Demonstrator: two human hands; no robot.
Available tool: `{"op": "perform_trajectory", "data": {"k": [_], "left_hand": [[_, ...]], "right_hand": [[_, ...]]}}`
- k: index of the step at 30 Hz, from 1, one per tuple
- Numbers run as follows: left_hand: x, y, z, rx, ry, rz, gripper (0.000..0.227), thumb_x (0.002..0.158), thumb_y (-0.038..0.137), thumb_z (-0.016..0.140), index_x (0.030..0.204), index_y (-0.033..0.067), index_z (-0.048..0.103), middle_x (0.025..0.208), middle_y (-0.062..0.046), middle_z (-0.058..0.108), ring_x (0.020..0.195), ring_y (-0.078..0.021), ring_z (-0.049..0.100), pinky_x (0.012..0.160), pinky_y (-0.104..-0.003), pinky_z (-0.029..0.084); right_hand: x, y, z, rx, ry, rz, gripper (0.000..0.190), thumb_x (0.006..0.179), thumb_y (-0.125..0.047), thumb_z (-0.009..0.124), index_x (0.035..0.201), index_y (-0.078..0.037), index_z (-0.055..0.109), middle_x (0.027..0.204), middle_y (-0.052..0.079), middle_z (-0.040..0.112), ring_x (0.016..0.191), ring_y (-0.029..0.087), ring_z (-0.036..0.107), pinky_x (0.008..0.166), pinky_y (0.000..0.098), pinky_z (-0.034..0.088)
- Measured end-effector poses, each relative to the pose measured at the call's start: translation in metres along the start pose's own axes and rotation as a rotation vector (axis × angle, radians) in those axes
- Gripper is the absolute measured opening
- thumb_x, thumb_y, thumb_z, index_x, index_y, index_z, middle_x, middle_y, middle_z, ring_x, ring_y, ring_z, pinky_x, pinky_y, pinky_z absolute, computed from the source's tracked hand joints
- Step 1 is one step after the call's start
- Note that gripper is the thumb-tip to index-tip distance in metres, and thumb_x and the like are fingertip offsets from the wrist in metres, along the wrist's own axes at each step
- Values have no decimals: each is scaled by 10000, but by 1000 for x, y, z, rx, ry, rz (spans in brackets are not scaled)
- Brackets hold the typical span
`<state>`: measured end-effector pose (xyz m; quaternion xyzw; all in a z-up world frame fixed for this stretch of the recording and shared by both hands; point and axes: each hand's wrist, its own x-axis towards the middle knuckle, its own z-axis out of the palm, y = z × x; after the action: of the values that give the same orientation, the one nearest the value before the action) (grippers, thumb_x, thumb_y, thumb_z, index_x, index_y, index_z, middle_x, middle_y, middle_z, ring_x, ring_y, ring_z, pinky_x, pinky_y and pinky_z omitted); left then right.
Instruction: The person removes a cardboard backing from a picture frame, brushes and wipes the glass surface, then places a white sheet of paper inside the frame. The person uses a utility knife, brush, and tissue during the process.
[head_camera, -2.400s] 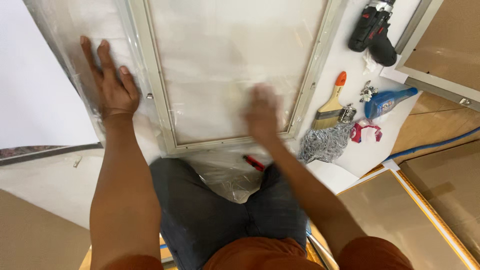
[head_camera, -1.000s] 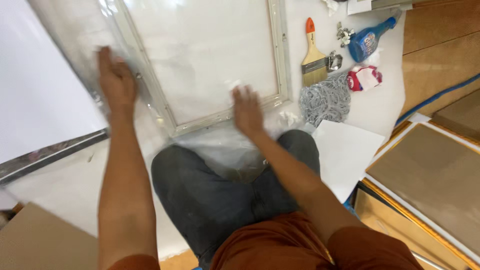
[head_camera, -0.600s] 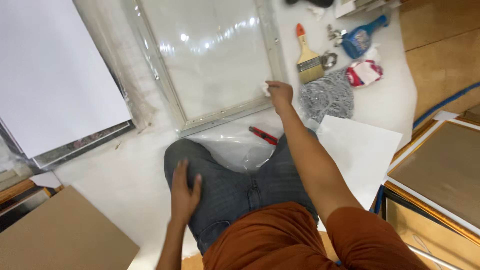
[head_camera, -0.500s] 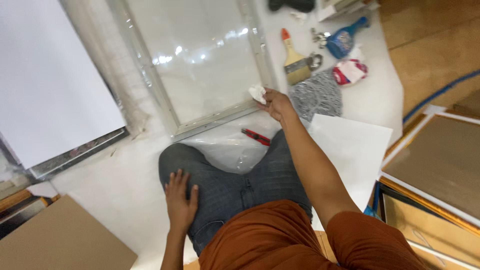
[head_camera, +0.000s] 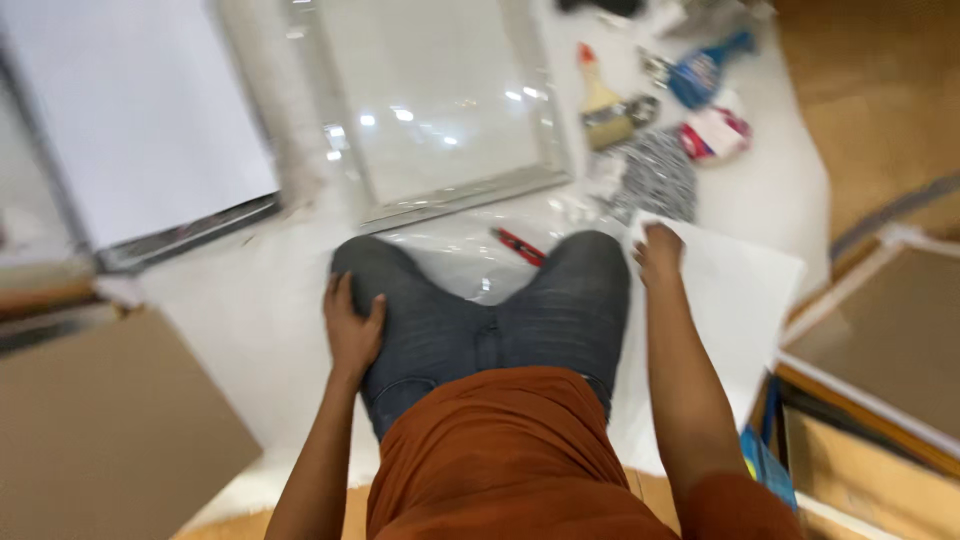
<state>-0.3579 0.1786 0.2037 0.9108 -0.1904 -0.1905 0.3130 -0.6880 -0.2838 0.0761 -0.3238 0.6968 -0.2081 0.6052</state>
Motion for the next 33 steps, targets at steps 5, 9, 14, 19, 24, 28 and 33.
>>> {"op": "perform_trajectory", "data": {"k": [5,9,14,19,24,28,33], "left_hand": [[1,-8,5,32,-20,-99,798,872,463,709,1497,33,462,1604,-239,349,1491,-411,314,1216,-485,291],[20,-19,7,11,-121,-215,822,849,506,701,1503,76,450,1601,-207,334,1489,-384,283,1178,-499,284],[60,-72,25,-147,-14,-331,827,885,522,689,1485,6,447,1549,-228,416,1418,-393,425,1154,-458,376],[124,-149,42,-480,226,-559,605,913,344,707,1401,17,561,1314,-191,657,1183,-352,652,994,-438,531],[180,-204,42,-1433,419,-754,364,922,122,676,1263,-2,644,1090,-122,677,956,-272,697,767,-353,578],[218,-220,41,-1571,512,-892,319,950,192,642,1219,22,616,1116,-108,671,963,-268,696,792,-381,589],[264,-229,35,-1643,527,-802,404,963,292,680,1218,-18,634,1097,-137,683,926,-268,690,769,-391,562]], "right_hand": [[-80,36,13,-1006,-216,-697,496,1041,-470,552,1333,-69,569,1325,252,459,1161,423,434,963,531,391],[-155,33,37,-1516,-258,-603,747,951,-635,468,1587,-251,389,1679,191,166,1495,487,121,1211,609,140],[-221,28,52,-1620,-437,-693,671,947,-624,441,1517,-271,477,1673,48,281,1560,405,110,1182,709,29],[-238,39,47,-1543,-436,-852,656,961,-617,454,1500,-249,512,1641,56,358,1559,367,166,1208,677,8],[-232,41,48,-1501,-378,-886,594,943,-568,529,1431,-238,610,1590,65,456,1548,345,248,1223,649,59],[-231,42,51,-1526,-357,-912,556,929,-546,568,1382,-236,656,1562,60,497,1529,340,292,1221,646,80],[-232,38,63,-1585,-336,-887,518,922,-522,592,1354,-249,676,1541,45,520,1522,328,312,1213,655,104]]}}
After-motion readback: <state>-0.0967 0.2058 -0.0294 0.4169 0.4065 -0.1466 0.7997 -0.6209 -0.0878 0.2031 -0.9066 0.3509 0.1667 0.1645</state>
